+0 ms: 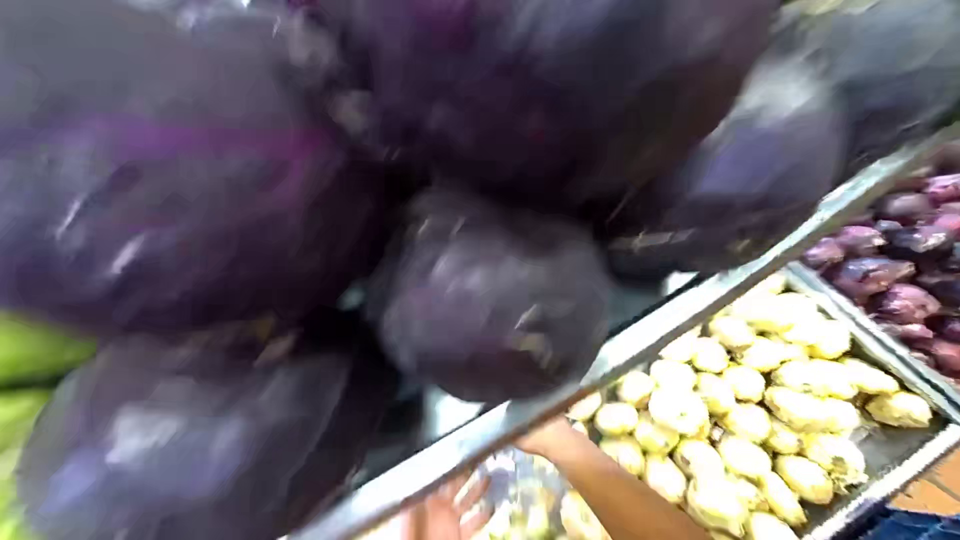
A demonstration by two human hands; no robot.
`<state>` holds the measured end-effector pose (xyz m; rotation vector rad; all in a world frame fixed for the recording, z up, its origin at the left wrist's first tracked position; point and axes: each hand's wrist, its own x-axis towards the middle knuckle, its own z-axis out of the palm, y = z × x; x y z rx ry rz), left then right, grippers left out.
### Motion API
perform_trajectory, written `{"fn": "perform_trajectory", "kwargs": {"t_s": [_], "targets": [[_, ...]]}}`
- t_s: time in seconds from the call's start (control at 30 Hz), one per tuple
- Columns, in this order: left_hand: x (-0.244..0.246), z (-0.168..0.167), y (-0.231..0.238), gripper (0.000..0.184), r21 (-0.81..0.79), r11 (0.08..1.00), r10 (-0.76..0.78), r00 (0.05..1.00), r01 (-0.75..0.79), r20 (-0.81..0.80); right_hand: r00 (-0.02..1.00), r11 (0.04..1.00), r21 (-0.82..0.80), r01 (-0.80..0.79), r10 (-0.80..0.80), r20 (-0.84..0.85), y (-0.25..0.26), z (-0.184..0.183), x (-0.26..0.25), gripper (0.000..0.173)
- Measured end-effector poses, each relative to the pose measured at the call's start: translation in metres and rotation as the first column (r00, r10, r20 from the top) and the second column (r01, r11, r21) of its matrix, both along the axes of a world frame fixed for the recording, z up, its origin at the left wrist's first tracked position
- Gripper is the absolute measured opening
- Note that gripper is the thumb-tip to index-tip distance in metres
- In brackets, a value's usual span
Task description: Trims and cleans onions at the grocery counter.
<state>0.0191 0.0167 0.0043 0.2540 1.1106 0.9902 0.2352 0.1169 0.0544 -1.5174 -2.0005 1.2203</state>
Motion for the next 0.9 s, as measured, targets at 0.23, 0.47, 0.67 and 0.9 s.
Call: {"fn": "perform_trajectory", "kwargs": {"t_s": [0.23,0.47,0.67,0.9], "targets": [[-0.065,-0.027,-0.062,0.045,-0.102,0.960,0.268,0.962,-0.261,0.057,0.885,0.972,-0.217,0.089,-0.177,-0.431,-0.131,-0.092,-0.014,0.041],[-0.126,-0.009,-0.152,0.085,0.265,0.962,0.034,0.989,-0.071,0.143,0.813,0.923,-0.360,-0.133,-0.106,-0.572,-0.215,-0.066,-0.030,0.023],[-0.146,-0.014,-0.194,0.064,0.208,0.978,0.000,0.995,-0.021,0.100,0.867,0.909,-0.235,-0.344,0.212,-0.450,-0.242,-0.037,-0.090,0.023],[-0.158,-0.016,-0.213,0.044,0.192,0.971,-0.143,0.989,0.145,-0.027,0.801,0.846,0.142,-0.514,0.414,0.432,-0.256,0.006,-0.138,0.032]]}}
